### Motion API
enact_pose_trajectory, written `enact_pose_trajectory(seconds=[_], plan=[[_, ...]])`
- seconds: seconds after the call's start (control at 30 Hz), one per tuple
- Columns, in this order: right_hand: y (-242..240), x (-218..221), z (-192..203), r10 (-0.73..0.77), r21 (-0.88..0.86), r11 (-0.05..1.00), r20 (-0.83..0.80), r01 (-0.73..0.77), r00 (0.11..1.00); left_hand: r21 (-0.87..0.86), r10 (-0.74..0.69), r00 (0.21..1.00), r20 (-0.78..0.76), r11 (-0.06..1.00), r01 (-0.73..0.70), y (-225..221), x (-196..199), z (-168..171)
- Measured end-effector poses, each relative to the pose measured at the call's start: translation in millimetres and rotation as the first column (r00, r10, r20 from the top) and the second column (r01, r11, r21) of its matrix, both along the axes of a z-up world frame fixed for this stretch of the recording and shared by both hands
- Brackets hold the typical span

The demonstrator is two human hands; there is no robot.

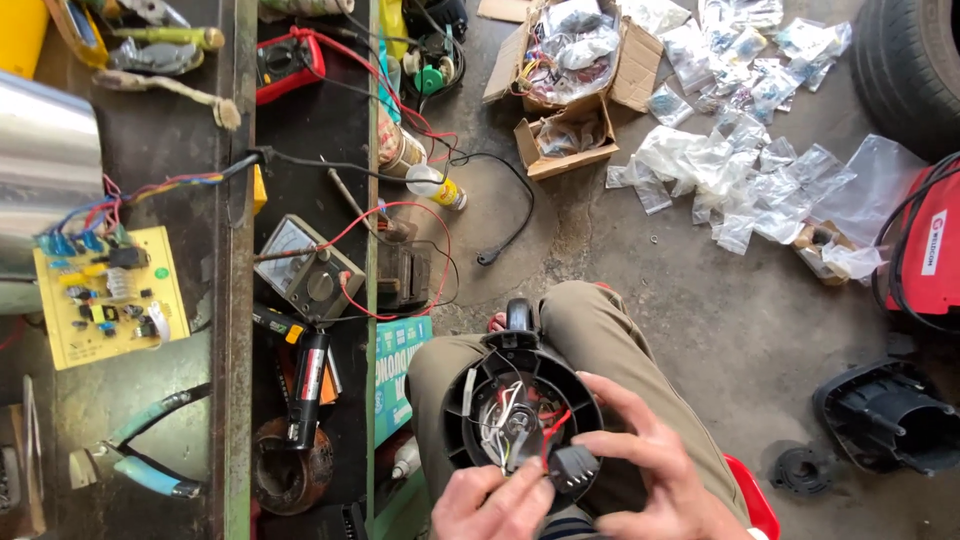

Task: Testing electrical connections with a multimeter and organizing wires inside a disassembled appliance.

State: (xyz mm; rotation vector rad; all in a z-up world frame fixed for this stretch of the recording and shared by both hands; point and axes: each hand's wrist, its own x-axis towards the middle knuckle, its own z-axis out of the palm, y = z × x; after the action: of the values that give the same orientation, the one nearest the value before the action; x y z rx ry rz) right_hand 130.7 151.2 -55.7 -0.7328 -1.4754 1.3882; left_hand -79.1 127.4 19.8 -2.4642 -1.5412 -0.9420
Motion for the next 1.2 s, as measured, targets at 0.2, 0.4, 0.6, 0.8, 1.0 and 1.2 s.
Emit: enact_pose_trajectory(seconds=[0.2, 0.4, 0.6, 0.8, 1.0, 1.2], plan=[[4.4, -5.3, -3.6, -0.051, -0.104, 0.994, -0.334, 0.017, 0.941, 0.062, 0.072, 0.995, -0.069, 0.996, -0.068, -23.4, 1.8, -31.5], [3.4, -7.3, -11.6, -0.052, -0.128, 0.992, -0.343, 0.008, 0.938, 0.124, 0.112, 0.992, -0.056, 0.987, -0.104, -19.1, 5.2, -37.0], [-0.2, -9.8, -20.2, -0.059, -0.115, 0.993, -0.350, 0.020, 0.935, 0.118, 0.180, 0.983, -0.034, 0.978, -0.175, -21.8, 9.1, -41.6], [-6.8, -6.0, -31.6, -0.073, -0.136, 0.990, -0.322, 0.030, 0.944, 0.114, 0.218, 0.972, 0.087, 0.967, -0.227, -19.9, 10.7, -42.6], [-2.7, -5.8, -25.5, -0.054, -0.082, 0.996, -0.237, 0.036, 0.970, 0.017, 0.116, 0.981, 0.153, 0.993, -0.120, -16.6, 0.7, -27.8], [2.1, -7.3, -13.3, -0.063, -0.091, 0.995, -0.210, 0.045, 0.976, -0.409, 0.000, 1.000, -0.010, 0.913, -0.004, -40.9, -24.0, -28.2]])
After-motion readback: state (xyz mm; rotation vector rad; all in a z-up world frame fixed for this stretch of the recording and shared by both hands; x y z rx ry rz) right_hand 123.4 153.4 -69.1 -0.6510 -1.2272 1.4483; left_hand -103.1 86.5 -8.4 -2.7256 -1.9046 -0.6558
